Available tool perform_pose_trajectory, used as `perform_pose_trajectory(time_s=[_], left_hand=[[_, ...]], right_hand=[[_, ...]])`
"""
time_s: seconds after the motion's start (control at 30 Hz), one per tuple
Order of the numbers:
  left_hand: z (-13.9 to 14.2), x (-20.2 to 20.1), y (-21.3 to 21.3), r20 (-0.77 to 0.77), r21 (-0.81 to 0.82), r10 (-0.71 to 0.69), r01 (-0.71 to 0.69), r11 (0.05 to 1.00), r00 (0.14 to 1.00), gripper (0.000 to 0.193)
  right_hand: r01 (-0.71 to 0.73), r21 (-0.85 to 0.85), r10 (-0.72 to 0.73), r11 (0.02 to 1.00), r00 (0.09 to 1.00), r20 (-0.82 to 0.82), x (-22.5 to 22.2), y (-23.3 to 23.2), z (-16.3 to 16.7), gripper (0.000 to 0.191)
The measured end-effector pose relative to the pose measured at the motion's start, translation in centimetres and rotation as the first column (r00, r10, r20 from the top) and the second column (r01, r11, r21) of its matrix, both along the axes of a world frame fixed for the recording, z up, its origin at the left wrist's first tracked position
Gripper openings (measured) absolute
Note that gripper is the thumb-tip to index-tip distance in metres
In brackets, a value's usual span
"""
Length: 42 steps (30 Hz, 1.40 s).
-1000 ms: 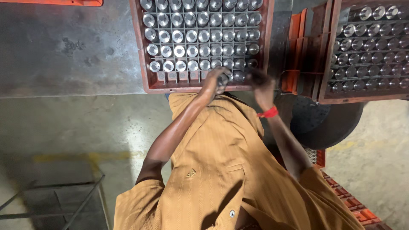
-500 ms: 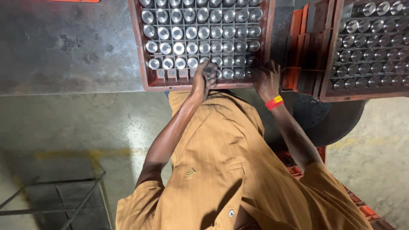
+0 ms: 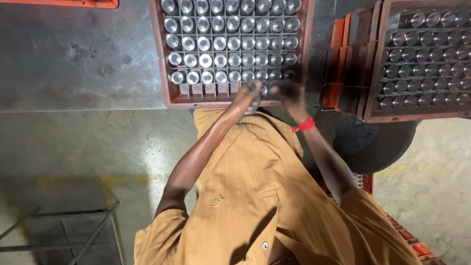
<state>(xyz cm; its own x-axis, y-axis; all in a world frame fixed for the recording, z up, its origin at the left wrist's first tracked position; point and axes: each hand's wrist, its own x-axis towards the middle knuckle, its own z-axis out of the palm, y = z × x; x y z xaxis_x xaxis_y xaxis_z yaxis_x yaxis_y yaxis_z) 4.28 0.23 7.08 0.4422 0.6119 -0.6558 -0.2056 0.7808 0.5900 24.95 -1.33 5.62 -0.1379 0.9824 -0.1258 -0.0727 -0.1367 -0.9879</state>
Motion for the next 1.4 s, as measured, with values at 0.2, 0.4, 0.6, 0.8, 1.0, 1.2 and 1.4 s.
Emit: perform_pose_trajectory(time_s=[0.2,0.4,0.6,0.8,1.0,1.2,1.4], left_hand=[[-2.7,-2.6,-0.5,0.21,-0.074,0.283,-0.273,0.959,0.936,0.024],[-3.7,-2.9,-1.2,0.162,-0.081,0.3,-0.291,0.953,0.94,0.022],[-3.8,-3.3,-1.1,0.161,-0.09,0.325,-0.314,0.945,0.932,0.023],[-3.2,-2.8,-0.2,0.13,-0.102,0.332,-0.321,0.942,0.934,0.017],[-2.2,-4.4,-0.9,0.146,-0.06,0.351,-0.346,0.936,0.925,0.021],[-2.0,-5.1,-0.9,0.173,-0.08,0.405,-0.397,0.914,0.898,0.017],[-1.9,-5.7,-1.3,0.167,-0.022,0.393,-0.396,0.918,0.904,0.019]], right_hand=[[-0.22,0.542,-0.43,0.811,0.405,0.807,2.9,4.6,3.1,0.015],[-0.285,0.403,-0.323,0.869,0.29,0.901,3.1,6.4,1.5,0.02],[-0.278,0.444,-0.365,0.851,0.293,0.884,3.1,6.5,-0.2,0.019],[-0.277,0.436,-0.33,0.856,0.356,0.874,2.5,6.3,1.9,0.015],[-0.002,0.689,-0.556,0.724,0.589,0.586,4.9,6.4,1.7,0.026],[0.279,-0.177,-0.23,0.944,0.94,0.253,4.9,7.4,-2.8,0.023],[0.334,-0.016,-0.318,0.943,0.912,0.259,3.2,6.7,-2.6,0.026]])
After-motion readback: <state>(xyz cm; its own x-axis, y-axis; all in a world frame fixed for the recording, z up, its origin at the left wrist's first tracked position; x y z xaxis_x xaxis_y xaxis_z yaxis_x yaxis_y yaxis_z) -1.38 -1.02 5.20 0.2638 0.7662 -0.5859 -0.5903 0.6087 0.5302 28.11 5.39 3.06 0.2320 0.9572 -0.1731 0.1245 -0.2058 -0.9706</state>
